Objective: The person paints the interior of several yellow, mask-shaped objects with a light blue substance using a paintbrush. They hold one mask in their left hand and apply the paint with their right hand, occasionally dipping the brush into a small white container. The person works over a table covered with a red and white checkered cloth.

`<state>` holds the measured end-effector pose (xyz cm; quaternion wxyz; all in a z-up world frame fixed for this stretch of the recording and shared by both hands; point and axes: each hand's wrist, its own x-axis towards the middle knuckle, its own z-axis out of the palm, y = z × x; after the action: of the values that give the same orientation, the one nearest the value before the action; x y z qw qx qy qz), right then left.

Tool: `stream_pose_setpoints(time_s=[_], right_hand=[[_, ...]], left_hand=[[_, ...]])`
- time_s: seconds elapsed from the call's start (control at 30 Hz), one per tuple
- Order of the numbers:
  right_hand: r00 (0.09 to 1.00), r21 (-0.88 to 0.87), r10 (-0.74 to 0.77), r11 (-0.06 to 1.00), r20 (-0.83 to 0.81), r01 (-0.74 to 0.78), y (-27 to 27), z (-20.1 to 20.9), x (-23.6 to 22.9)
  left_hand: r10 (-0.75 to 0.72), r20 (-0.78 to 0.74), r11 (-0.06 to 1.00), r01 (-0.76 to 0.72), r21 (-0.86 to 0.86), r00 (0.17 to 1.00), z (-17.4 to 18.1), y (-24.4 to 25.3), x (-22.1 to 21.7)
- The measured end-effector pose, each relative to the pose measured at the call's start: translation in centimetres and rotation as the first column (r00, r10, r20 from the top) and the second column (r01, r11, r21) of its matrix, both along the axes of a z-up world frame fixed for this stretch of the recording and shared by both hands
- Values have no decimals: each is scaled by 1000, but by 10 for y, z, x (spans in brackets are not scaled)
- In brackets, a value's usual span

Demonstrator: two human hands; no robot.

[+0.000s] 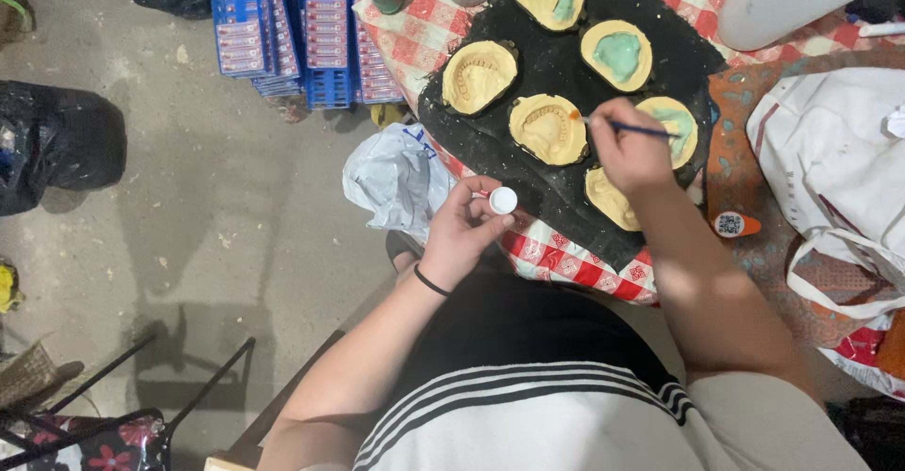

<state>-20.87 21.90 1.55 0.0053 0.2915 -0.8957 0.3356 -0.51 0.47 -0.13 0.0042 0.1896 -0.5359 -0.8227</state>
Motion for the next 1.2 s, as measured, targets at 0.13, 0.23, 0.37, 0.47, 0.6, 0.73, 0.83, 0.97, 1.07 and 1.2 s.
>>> stream_pose_setpoints(time_s=[0.13, 0.23, 0.37, 0.47, 0.6, 0.73, 0.83, 0.97, 1.07, 1.2], right_hand=[[970, 84, 4, 996, -244, 17, 8, -19, 20], [978, -87, 51, 994, -203, -70, 1, 1, 28], [962, -118, 13, 992, -271, -47, -2, -15, 37], [971, -95, 43, 993, -236, -67, -1, -12, 54], [999, -373, 44, 927, 2, -40, -11, 42, 63], [980, -383, 158, 918, 125, -99, -20, 74, 82], [895, -406, 445, 814, -23, -415, -41, 94, 92], [866, -370, 494, 793, -73, -484, -51, 104, 97], [877, -358, 480, 816, -18, -454, -49, 108, 95], [900, -307, 433, 850, -52, -428, -55, 113, 97]], left_hand=[[-9, -4, 1000, 9, -20, 1000, -3, 1, -1], [-6, -12, 999, 5, -31, 1000, -5, 4, -3], [-21, -20, 999, 20, -50, 1000, 1, 4, -3], [-6, -19, 999, 5, -35, 1000, 1, 0, -1], [8, -29, 1000, -9, -29, 1000, -3, -1, 2], [-2, -41, 997, -2, -80, 999, 12, -2, 2], [-16, -46, 997, 13, -78, 999, 22, -2, 3], [-86, -44, 968, 73, -239, 995, 28, -8, 5], [-108, -35, 940, 90, -330, 994, 34, -16, 6], [-124, 46, 855, 130, -501, 991, 44, -17, 4]])
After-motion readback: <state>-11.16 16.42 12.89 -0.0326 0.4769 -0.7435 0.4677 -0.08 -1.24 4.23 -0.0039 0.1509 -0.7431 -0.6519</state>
